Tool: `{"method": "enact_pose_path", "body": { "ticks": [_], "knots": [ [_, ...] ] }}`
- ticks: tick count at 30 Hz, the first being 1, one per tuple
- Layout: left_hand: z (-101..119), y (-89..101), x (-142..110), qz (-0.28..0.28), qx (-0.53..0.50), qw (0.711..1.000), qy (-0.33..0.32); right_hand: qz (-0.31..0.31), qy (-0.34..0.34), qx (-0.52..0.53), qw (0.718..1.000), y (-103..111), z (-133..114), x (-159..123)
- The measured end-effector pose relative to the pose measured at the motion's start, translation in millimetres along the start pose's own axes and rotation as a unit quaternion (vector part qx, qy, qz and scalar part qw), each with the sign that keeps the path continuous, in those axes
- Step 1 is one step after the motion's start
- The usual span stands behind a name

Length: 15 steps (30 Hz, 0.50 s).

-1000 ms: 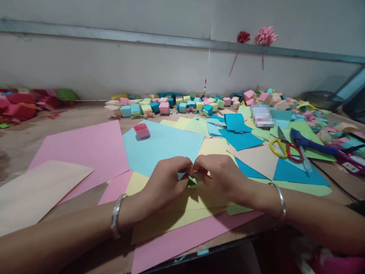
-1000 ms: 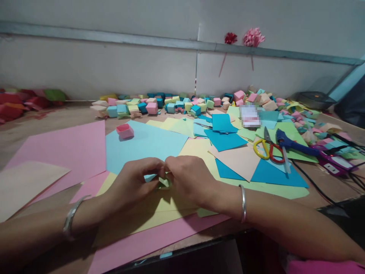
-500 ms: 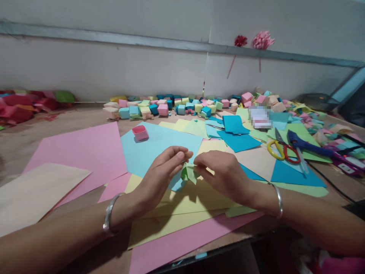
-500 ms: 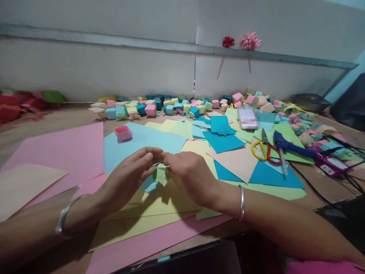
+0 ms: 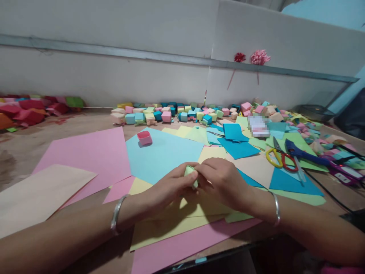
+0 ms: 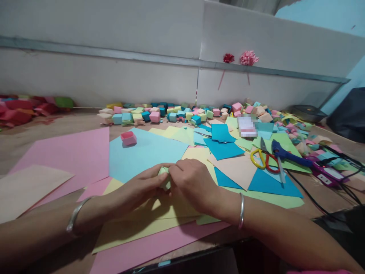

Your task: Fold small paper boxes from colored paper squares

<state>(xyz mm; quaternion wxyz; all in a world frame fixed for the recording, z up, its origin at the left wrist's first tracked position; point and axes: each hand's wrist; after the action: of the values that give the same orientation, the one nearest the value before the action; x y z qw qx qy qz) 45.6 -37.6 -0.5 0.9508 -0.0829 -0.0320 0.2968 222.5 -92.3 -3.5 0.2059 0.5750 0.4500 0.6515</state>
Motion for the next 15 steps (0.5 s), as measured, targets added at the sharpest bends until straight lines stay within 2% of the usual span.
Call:
{"method": "enact_pose_path", "body": {
  "ticks": [3, 5, 9, 12, 15],
  "knots": [
    [6, -2.7, -3, -0.024, 0.054, 0.998, 0.006, 0.054, 0.017, -0.048, 0.997, 2, -2, 0],
    [8, -5.1, -4, -0.018, 0.075, 0.997, 0.007, 0.074, 0.029, -0.076, 0.994, 3, -3, 0],
    [9, -8.2, -3, 0.007, 0.087, 0.996, -0.002, 0.058, 0.040, -0.076, 0.995, -1, -2, 0],
    [8, -8.7, -3, 0.006, 0.088, 0.996, 0.014, 0.046, 0.019, -0.042, 0.998, -6, 0, -2],
    [8, -8.3, -2, 0.000, 0.085, 0.996, 0.032, 0.073, 0.016, -0.026, 0.997, -8, 0, -2]
  ]
}}
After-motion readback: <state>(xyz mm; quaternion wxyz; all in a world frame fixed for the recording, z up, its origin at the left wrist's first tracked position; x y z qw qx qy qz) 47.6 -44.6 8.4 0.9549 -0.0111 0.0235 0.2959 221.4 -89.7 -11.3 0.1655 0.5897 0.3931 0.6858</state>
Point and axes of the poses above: each hand's wrist, its own x-axis towards the middle knuckle, its own y-axis out of the back of the hand, z = x × y, and after that the axes turned 9 degrees about -y, right-handed
